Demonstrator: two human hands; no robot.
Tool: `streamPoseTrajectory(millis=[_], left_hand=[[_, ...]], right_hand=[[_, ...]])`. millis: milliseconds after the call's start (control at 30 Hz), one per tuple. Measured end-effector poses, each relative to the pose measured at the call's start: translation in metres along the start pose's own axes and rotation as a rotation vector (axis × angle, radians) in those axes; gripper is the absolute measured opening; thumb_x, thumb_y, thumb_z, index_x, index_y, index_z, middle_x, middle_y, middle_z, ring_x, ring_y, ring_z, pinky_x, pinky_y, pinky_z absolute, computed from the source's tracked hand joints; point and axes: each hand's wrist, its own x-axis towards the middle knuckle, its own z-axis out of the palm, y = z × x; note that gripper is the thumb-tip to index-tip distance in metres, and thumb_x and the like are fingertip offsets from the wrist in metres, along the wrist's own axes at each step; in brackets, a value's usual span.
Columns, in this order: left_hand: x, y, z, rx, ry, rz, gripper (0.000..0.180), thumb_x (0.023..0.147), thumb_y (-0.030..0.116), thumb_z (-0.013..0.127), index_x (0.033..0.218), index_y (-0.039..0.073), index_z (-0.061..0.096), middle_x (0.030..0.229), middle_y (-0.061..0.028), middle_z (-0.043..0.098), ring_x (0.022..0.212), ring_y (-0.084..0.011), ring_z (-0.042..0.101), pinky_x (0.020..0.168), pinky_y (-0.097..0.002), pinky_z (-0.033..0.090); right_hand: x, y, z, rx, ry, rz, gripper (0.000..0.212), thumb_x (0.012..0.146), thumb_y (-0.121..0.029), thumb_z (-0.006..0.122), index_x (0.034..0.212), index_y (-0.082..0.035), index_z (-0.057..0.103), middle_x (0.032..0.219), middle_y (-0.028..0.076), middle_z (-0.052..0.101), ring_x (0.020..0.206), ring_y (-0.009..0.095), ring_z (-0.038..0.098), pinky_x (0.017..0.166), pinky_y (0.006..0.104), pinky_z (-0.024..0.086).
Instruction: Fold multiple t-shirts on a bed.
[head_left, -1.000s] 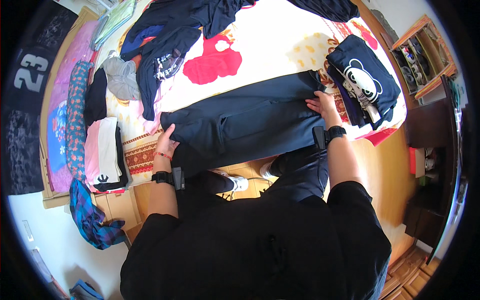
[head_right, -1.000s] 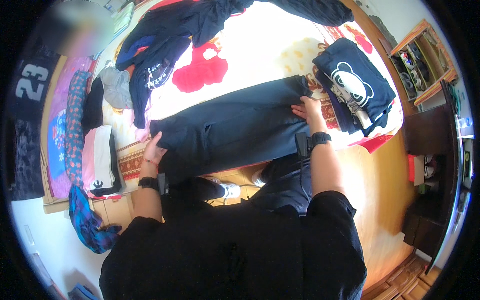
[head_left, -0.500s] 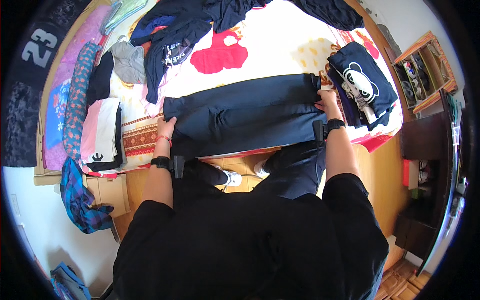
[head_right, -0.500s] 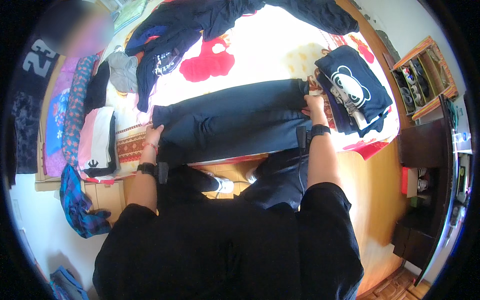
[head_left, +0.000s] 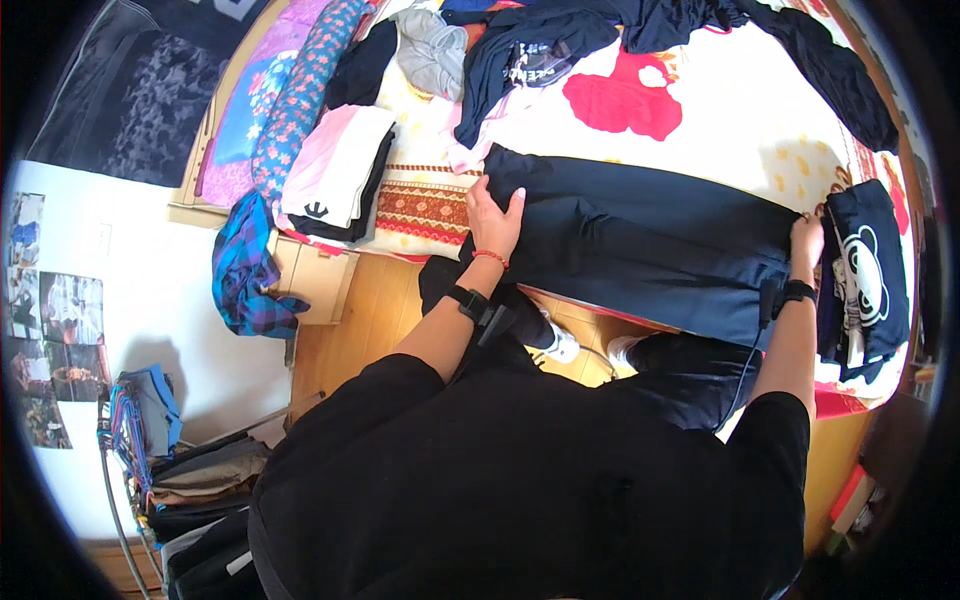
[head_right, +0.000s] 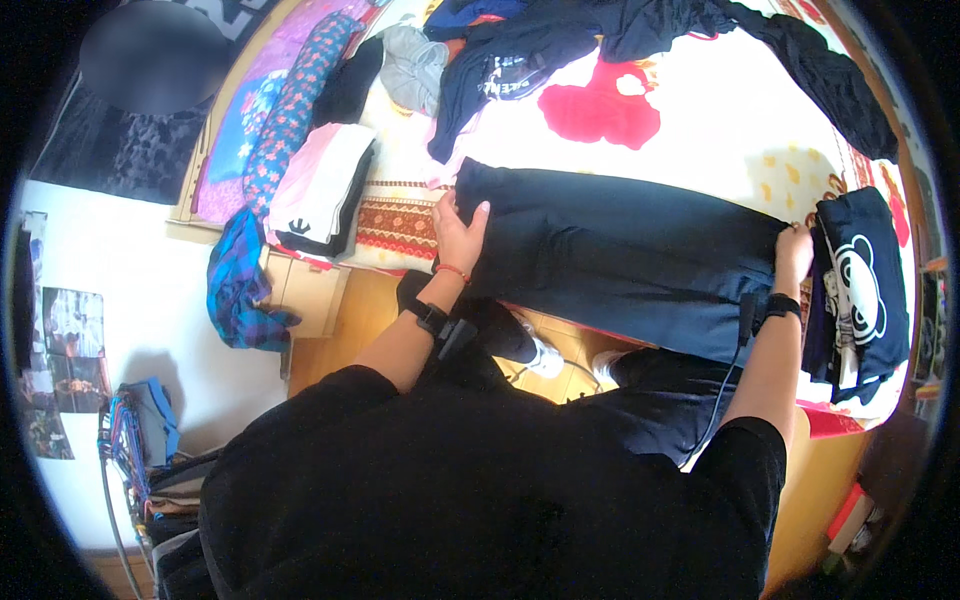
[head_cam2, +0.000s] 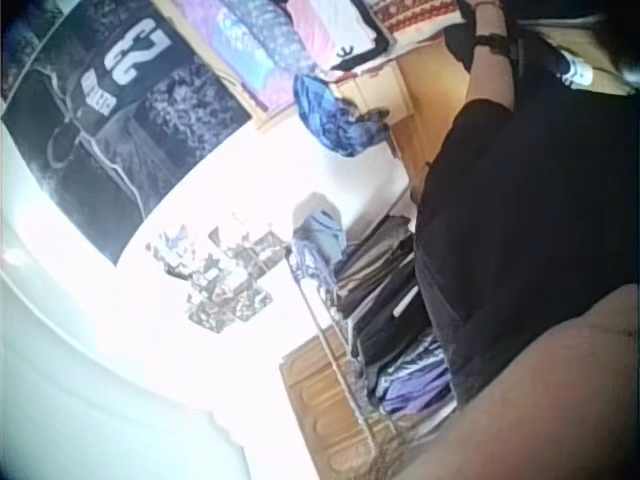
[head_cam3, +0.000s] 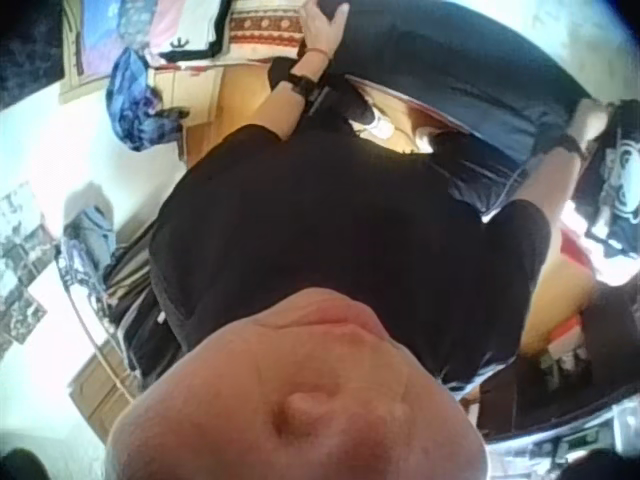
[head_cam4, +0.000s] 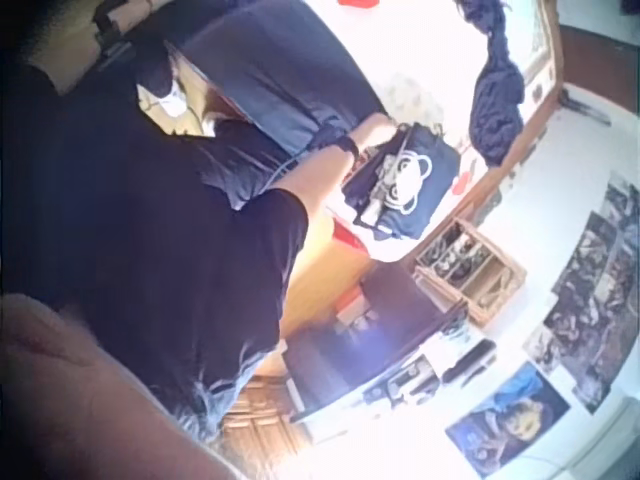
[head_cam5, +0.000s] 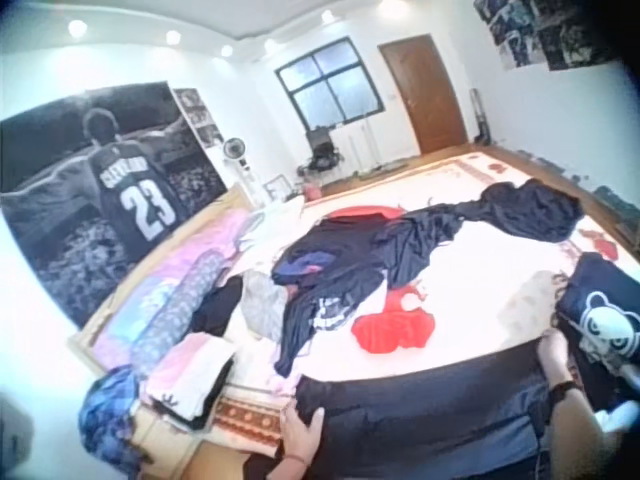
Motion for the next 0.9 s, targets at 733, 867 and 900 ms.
streamPoseTrajectory(millis=[733, 867, 900], left_hand=[[-0.055, -0.050, -0.011, -0.502, -0.200, -0.958, 0.068, 0.075, 0.049, 0.070, 0.113, -0.003, 0.049, 0.090, -0.0073, 0.059, 0.080, -0.0139, 0.057, 0.065, -0.0286, 0.045], [-0.037, -0.042, -0.022, -0.722, -0.294, -0.835, 0.037, 0.076, 0.031, 0.072, 0.091, -0.001, 0.057, 0.083, -0.0077, 0.060, 0.080, -0.0157, 0.057, 0.075, -0.0293, 0.046], [-0.032, -0.040, -0.024, -0.809, -0.283, -0.766, 0.028, 0.079, 0.026, 0.070, 0.085, 0.001, 0.058, 0.080, -0.0061, 0.058, 0.077, -0.0156, 0.055, 0.074, -0.0285, 0.045]], right_hand=[[-0.305, -0.268, 0.031, 0.590, -0.948, -0.398, 0.027, 0.080, -0.028, 0.065, 0.081, -0.002, 0.059, 0.079, 0.010, 0.061, 0.080, 0.022, 0.061, 0.071, 0.0380, 0.050], [-0.298, -0.274, -0.024, 1.347, -1.248, 0.095, 0.051, 0.084, -0.010, 0.060, 0.124, 0.009, 0.035, 0.101, 0.012, 0.054, 0.083, 0.023, 0.061, 0.071, 0.0396, 0.055], [-0.297, -0.269, -0.028, 1.331, -1.248, 0.086, 0.051, 0.084, -0.010, 0.060, 0.124, 0.009, 0.035, 0.101, 0.012, 0.054, 0.083, 0.023, 0.061, 0.071, 0.0396, 0.055]])
